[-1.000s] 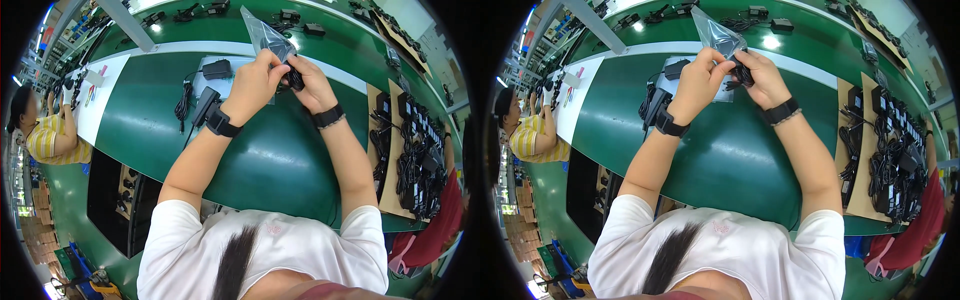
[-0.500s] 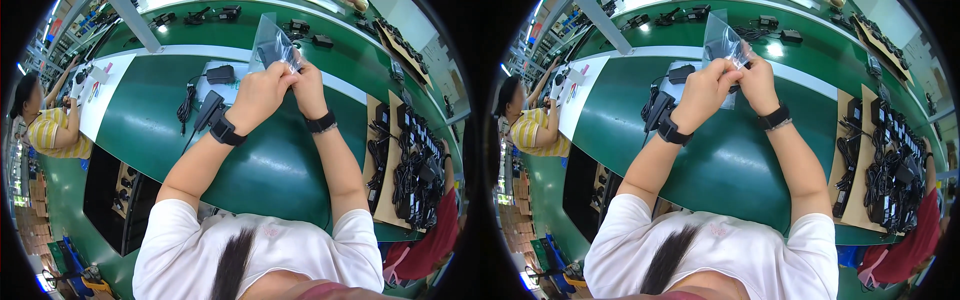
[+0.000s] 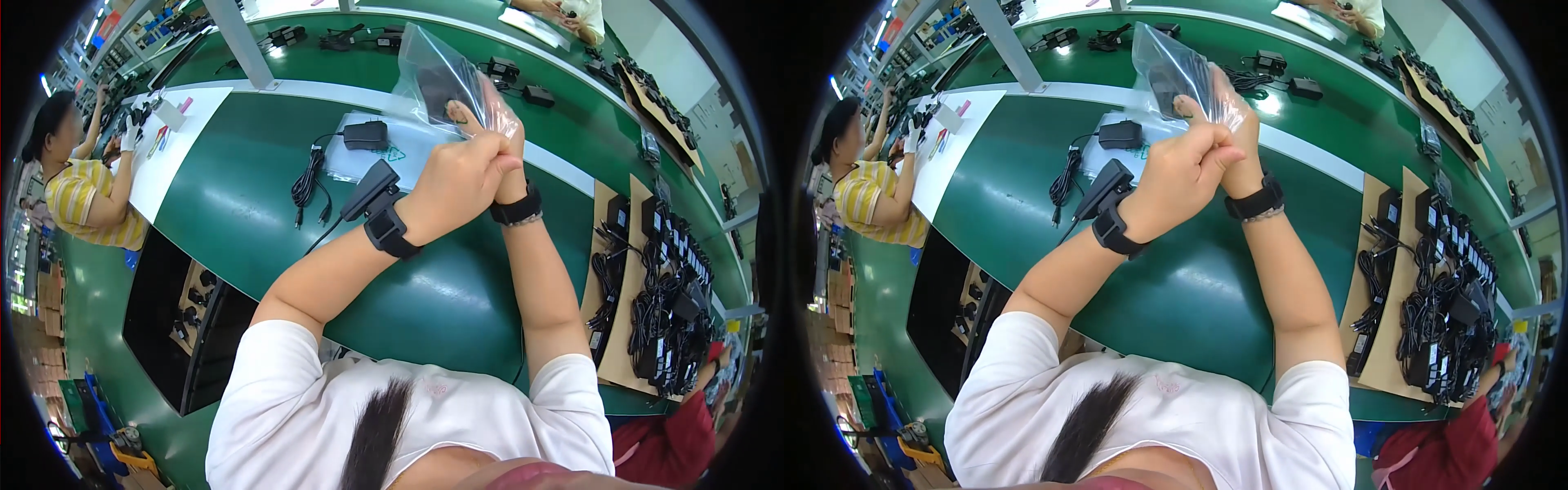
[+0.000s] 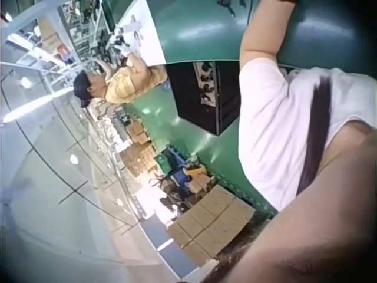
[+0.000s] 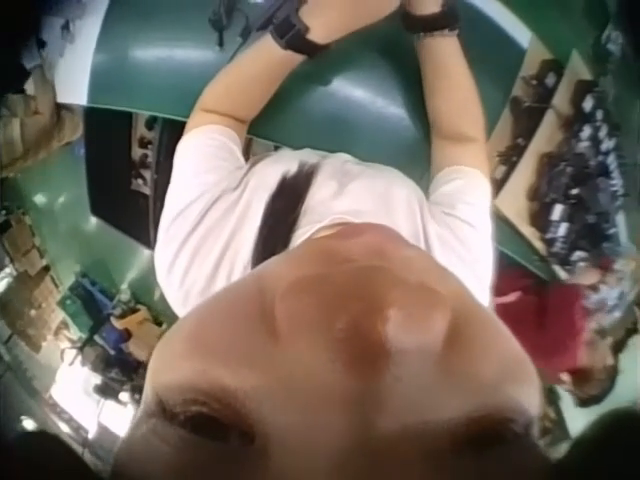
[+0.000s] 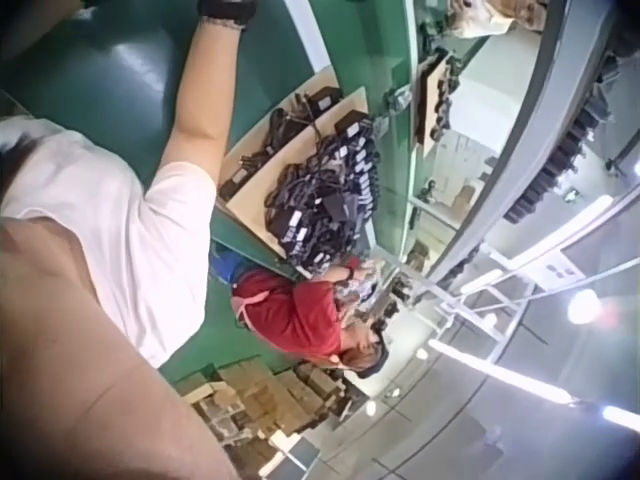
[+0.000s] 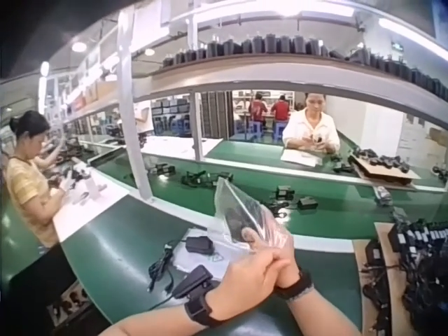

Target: The person packages power adapters by hand, picking up an adapter and its cord, placing them into a plastic bag, and setting the bagged item aside. They repeat this process by wrapping the cord of another adapter and placing it into a new bag.

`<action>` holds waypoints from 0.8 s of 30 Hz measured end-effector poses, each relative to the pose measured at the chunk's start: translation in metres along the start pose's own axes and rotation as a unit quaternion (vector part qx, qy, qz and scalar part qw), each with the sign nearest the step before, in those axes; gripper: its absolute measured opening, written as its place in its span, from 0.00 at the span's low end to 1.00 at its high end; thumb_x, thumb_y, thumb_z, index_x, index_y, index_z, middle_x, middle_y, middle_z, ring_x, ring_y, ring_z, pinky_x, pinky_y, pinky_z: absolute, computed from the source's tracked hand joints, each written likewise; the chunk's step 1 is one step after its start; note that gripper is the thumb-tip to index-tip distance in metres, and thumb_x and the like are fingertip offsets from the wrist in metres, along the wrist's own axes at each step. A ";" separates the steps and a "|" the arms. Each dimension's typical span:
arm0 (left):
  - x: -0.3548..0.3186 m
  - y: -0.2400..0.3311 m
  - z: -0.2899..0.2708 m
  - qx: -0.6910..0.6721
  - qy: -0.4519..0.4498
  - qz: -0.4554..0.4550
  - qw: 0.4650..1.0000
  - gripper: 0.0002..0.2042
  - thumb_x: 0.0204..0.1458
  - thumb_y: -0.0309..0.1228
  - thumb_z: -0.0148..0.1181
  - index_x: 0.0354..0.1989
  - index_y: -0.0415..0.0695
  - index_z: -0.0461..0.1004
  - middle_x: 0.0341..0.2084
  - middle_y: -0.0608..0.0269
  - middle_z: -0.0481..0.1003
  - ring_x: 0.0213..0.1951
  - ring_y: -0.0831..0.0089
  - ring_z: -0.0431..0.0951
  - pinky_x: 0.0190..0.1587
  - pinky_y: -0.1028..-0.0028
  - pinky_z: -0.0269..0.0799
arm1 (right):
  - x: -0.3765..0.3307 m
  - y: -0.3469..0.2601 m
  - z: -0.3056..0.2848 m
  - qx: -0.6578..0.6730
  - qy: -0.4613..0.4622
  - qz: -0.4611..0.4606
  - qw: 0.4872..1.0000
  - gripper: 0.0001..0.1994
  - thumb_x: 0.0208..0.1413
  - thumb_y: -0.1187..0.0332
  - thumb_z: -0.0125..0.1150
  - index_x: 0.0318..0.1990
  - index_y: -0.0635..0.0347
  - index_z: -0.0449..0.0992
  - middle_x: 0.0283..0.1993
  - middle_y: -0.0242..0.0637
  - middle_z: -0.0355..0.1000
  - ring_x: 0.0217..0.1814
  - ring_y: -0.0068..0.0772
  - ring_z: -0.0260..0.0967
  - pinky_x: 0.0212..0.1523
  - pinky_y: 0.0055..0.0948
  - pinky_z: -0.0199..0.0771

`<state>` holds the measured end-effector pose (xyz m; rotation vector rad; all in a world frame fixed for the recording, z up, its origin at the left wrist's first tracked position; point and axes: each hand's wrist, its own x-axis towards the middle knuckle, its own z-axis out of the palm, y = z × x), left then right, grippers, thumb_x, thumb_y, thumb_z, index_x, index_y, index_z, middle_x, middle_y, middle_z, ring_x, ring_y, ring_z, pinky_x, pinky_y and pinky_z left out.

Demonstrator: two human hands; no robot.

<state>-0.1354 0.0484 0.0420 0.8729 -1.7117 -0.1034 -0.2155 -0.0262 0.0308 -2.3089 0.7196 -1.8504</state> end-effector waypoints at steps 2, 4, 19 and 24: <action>0.005 0.001 0.000 0.023 0.000 -0.016 1.000 0.08 0.47 0.31 0.59 0.30 0.40 0.69 0.17 0.54 0.71 0.21 0.58 0.74 0.23 0.69 0.68 | 0.003 -0.010 0.007 0.215 -0.062 0.183 0.957 0.25 0.48 0.77 0.60 0.55 0.68 0.62 0.43 0.40 0.70 0.39 0.21 0.68 0.37 0.21 0.71; 0.013 0.005 -0.006 0.040 -0.006 -0.026 0.999 0.10 0.47 0.32 0.60 0.32 0.40 0.70 0.17 0.55 0.71 0.21 0.60 0.75 0.23 0.72 0.68 | 0.005 -0.003 0.003 0.282 -0.078 0.205 0.934 0.23 0.49 0.76 0.59 0.54 0.70 0.63 0.44 0.39 0.69 0.41 0.20 0.68 0.40 0.20 0.71; 0.003 -0.056 -0.038 -0.509 0.023 -0.319 0.799 0.17 0.51 0.38 0.57 0.44 0.40 0.68 0.35 0.68 0.72 0.36 0.81 0.70 0.40 0.79 0.67 | -0.001 -0.035 -0.004 0.220 -0.113 0.219 0.944 0.20 0.50 0.63 0.57 0.47 0.68 0.69 0.36 0.35 0.69 0.36 0.26 0.64 0.40 0.24 0.65; -0.009 -0.051 -0.037 -0.556 0.056 -0.325 0.763 0.11 0.51 0.36 0.57 0.39 0.44 0.70 0.32 0.70 0.72 0.34 0.81 0.70 0.38 0.76 0.68 | -0.009 -0.039 0.007 0.208 -0.097 0.218 0.948 0.17 0.51 0.64 0.56 0.47 0.64 0.69 0.40 0.40 0.69 0.40 0.31 0.64 0.44 0.28 0.63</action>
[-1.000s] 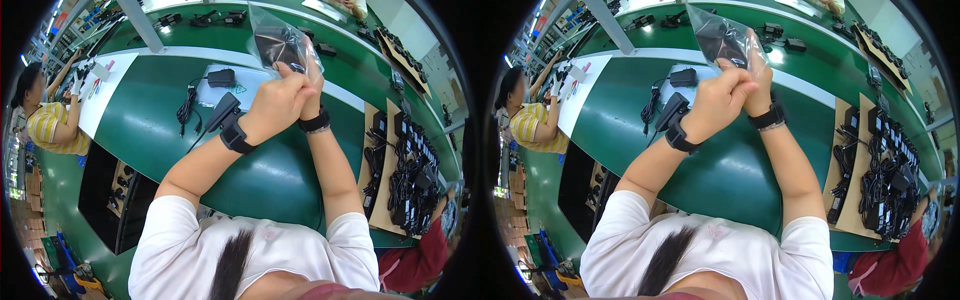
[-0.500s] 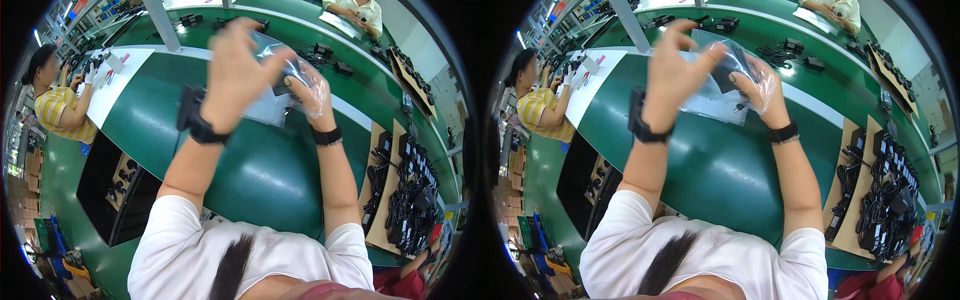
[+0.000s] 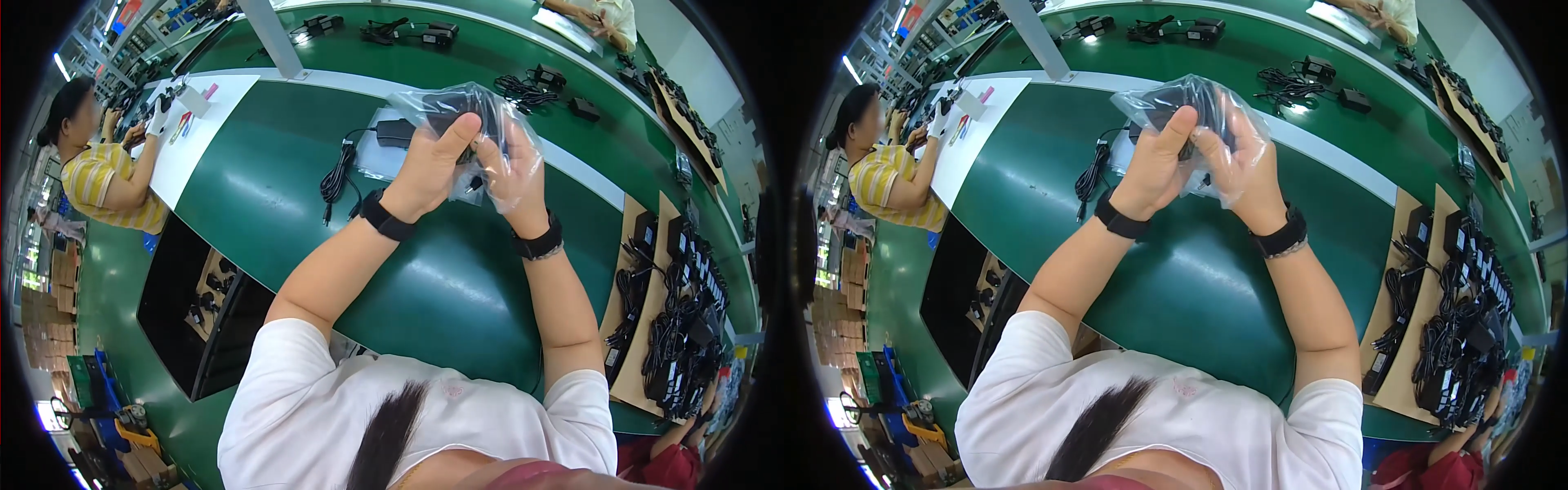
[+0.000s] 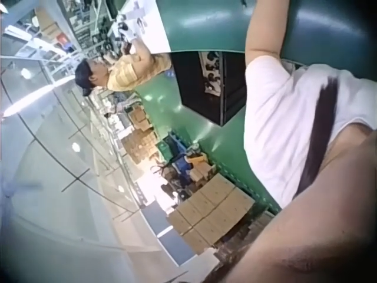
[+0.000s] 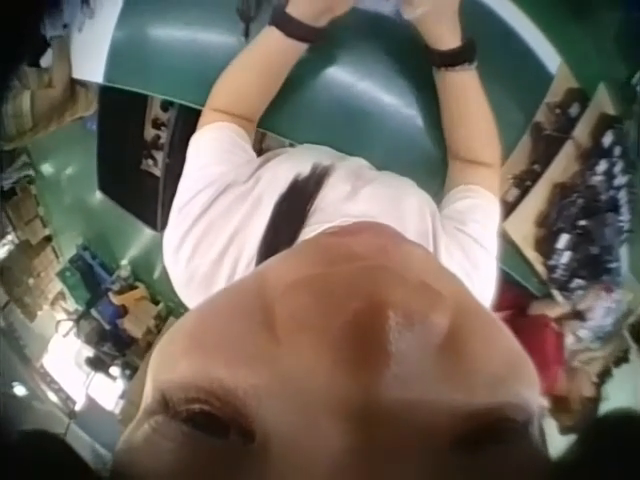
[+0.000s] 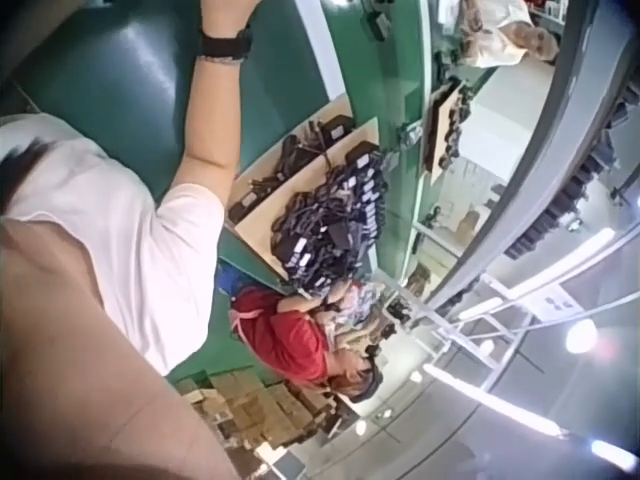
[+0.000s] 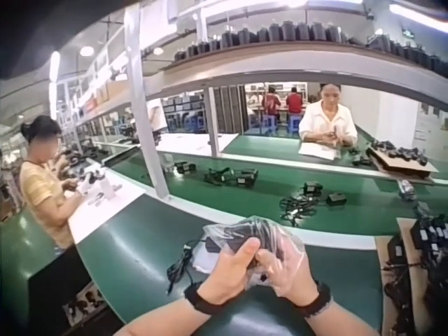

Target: The person packages power adapters by hand, picking up an adapter and its cord, placing them into a plastic bag, and setting the bagged item aside. They repeat this process by wrapping the cord of another adapter and placing it into a new bag.

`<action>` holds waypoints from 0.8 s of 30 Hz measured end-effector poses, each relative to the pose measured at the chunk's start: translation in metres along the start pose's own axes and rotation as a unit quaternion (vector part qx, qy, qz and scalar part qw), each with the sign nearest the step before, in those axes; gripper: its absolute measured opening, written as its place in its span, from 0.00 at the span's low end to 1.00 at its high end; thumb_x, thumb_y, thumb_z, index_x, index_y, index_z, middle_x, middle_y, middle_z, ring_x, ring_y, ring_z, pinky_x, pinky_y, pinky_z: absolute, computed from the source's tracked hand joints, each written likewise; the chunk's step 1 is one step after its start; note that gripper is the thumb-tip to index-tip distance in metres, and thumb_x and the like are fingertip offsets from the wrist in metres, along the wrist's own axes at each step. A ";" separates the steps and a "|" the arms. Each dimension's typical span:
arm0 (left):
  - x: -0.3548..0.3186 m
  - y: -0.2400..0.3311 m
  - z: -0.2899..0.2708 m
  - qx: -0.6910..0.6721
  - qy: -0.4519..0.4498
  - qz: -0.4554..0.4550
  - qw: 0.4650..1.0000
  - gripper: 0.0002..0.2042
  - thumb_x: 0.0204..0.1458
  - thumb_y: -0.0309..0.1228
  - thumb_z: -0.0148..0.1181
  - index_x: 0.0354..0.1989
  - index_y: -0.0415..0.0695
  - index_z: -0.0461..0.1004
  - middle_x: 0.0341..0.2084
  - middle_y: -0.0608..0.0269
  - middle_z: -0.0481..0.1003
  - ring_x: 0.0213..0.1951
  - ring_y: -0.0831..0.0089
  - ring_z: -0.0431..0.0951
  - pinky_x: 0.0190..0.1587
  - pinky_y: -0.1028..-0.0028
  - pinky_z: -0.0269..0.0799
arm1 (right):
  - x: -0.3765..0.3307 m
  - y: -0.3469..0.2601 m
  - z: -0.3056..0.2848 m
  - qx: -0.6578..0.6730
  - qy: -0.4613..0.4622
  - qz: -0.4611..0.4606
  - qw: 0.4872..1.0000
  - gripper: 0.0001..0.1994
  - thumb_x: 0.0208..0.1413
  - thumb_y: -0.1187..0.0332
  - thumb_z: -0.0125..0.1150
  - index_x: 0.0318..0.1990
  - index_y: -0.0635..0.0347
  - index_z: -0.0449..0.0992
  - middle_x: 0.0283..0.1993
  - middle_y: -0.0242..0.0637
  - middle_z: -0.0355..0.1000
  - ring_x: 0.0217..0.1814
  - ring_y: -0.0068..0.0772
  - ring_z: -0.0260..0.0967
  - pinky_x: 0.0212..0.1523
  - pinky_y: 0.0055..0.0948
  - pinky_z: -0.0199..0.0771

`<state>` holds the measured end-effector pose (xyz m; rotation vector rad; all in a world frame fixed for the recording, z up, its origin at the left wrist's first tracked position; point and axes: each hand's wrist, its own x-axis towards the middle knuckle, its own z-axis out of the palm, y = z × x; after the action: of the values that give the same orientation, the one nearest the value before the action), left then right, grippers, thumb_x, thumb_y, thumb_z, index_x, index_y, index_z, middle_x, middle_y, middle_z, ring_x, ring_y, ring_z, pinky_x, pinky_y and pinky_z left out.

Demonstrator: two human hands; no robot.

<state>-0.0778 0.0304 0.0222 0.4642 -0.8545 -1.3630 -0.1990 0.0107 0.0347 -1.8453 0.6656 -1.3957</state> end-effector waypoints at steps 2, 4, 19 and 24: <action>-0.005 0.001 0.003 -0.009 -0.005 -0.011 1.000 0.11 0.51 0.35 0.57 0.40 0.44 0.70 0.33 0.69 0.72 0.36 0.81 0.71 0.40 0.75 0.68 | 0.004 0.012 -0.002 -0.189 -0.001 -0.169 0.967 0.19 0.50 0.67 0.55 0.49 0.65 0.68 0.42 0.43 0.69 0.44 0.40 0.64 0.48 0.35 0.60; -0.010 0.000 0.001 -0.006 0.058 -0.044 0.997 0.11 0.51 0.34 0.57 0.41 0.44 0.70 0.35 0.69 0.72 0.38 0.80 0.71 0.42 0.75 0.68 | 0.003 0.029 0.002 -0.220 -0.007 -0.166 0.961 0.19 0.48 0.68 0.55 0.49 0.63 0.69 0.41 0.44 0.67 0.44 0.46 0.60 0.48 0.38 0.55; -0.007 0.013 -0.056 -0.113 0.193 -0.042 0.974 0.05 0.49 0.25 0.54 0.34 0.39 0.71 0.33 0.62 0.73 0.36 0.70 0.73 0.44 0.69 0.70 | -0.028 0.036 -0.001 -0.042 -0.109 0.079 0.990 0.19 0.50 0.70 0.58 0.52 0.59 0.68 0.52 0.36 0.63 0.52 0.28 0.61 0.50 0.25 0.62; -0.014 0.006 -0.045 -0.114 0.216 -0.059 0.968 0.05 0.50 0.26 0.54 0.34 0.41 0.71 0.32 0.63 0.73 0.37 0.70 0.73 0.45 0.70 0.68 | -0.037 0.043 0.015 -0.100 -0.011 0.023 0.995 0.07 0.48 0.72 0.60 0.35 0.62 0.77 0.49 0.37 0.65 0.50 0.26 0.60 0.47 0.24 0.62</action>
<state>-0.0396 0.0371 -0.0058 0.6096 -0.3116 -1.3792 -0.1941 0.0161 -0.0233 -1.9842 0.8576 -1.3175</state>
